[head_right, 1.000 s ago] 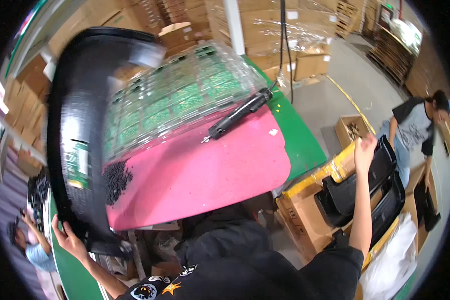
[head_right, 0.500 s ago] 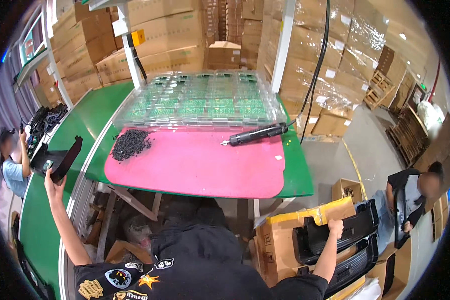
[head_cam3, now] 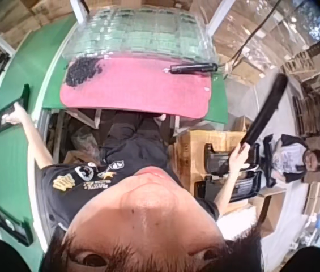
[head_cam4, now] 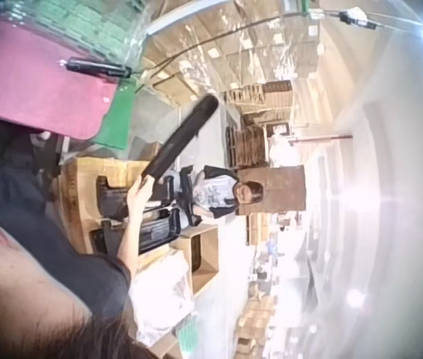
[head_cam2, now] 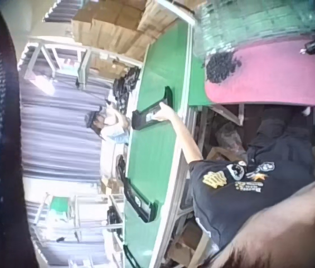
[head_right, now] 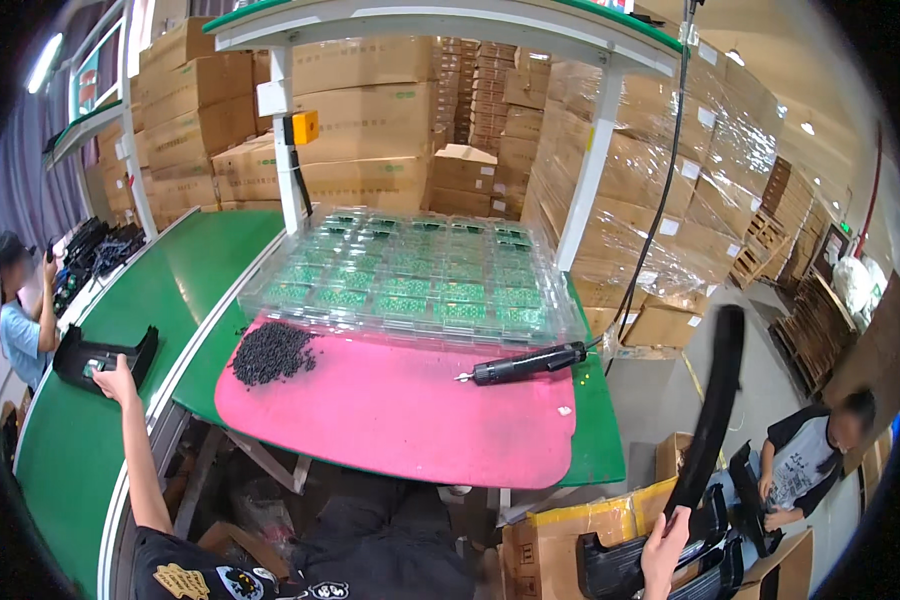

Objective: Install circuit boards into plastic components and secure them with screws using an electric screwdriver.

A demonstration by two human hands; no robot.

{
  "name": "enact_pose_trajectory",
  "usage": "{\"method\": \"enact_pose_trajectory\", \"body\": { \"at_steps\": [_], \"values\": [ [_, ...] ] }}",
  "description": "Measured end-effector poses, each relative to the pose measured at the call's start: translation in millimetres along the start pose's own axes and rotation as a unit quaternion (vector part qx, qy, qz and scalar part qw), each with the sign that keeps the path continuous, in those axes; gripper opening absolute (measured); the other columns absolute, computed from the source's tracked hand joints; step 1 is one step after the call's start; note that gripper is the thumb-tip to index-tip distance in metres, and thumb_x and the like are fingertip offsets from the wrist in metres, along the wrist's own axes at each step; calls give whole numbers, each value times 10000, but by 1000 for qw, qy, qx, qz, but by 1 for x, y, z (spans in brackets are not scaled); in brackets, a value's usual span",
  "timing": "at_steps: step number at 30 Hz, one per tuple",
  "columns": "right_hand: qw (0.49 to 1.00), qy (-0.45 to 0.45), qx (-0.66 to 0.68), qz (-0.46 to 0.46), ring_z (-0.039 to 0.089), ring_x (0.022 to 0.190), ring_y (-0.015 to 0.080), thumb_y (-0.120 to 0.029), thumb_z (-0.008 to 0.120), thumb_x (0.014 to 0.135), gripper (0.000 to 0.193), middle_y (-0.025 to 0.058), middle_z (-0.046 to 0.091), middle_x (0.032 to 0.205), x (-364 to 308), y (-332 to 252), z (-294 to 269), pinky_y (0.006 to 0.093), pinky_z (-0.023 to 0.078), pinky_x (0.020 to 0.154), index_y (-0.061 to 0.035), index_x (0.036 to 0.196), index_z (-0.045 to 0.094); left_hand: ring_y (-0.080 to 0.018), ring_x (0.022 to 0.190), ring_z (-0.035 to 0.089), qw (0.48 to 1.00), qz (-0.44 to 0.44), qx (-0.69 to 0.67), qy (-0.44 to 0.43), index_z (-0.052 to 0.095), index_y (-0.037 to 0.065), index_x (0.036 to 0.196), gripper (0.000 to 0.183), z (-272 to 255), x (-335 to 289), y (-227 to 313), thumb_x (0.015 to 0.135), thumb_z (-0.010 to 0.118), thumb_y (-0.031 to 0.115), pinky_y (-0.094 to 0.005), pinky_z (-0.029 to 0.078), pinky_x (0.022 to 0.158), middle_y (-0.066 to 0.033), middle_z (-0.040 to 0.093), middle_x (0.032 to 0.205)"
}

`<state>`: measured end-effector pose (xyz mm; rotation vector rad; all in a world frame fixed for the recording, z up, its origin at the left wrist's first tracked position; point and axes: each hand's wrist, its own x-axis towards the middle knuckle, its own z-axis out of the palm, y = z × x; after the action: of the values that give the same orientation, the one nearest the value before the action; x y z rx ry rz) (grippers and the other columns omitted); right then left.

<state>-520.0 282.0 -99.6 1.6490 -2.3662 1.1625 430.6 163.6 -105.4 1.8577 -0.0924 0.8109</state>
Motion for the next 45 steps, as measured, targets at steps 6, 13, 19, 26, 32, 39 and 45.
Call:
{"method": "enact_pose_trajectory", "body": {
  "at_steps": [6,13,19,26,32,39,45],
  "values": [
    [949,-78,-51,-301,529,780,336,19,596,753,176,142,516,842,33,-82,0,398,451,691,-23,918,553,-286,1276,472,822,164,-361,-408,451,30,1369,589,-84,-137,193,806,622,41,-409,368,1054,-156,508,1361],
    [778,-306,-154,-527,554,811,212,-182,716,701,300,10,518,835,75,-167,54,347,478,665,-175,972,587,-291,1187,545,298,538,-287,-735,512,17,1294,496,-118,-246,348,888,669,256,-399,440,994,-159,577,1242],
    [759,-361,6,-542,602,771,249,-367,702,833,287,62,551,786,155,-269,99,378,486,661,-99,894,618,-321,1057,616,84,567,-28,-819,575,30,1183,441,-82,-296,373,835,711,263,-439,498,881,-140,643,1097],
    [902,-107,-145,-393,562,1055,345,-156,627,822,372,163,571,1097,337,-310,243,469,461,878,-43,1164,535,-351,1013,628,120,617,-117,-769,603,34,1150,349,-67,-291,373,852,670,201,-453,522,817,-128,652,1085],
    [915,-140,-248,-286,445,1281,315,-118,613,808,473,129,445,1377,417,-289,328,479,429,1014,-114,1276,540,-347,956,634,148,614,-169,-756,606,27,1095,284,-66,-292,369,852,644,171,-460,533,742,-128,631,1008],
    [873,-191,-300,-333,318,1393,288,-45,560,778,604,107,326,1522,434,-291,360,470,343,1102,-97,1375,483,-333,921,637,161,629,-173,-740,613,21,1081,281,-67,-294,365,835,644,154,-448,532,701,-118,618,955],
    [864,-84,-292,-401,383,1335,272,-12,587,750,584,97,426,1430,419,-286,341,455,338,1080,-6,1323,475,-295,950,632,206,643,-196,-711,634,46,1063,256,-68,-292,362,830,650,150,-426,541,702,-89,633,958]
  ]
}}
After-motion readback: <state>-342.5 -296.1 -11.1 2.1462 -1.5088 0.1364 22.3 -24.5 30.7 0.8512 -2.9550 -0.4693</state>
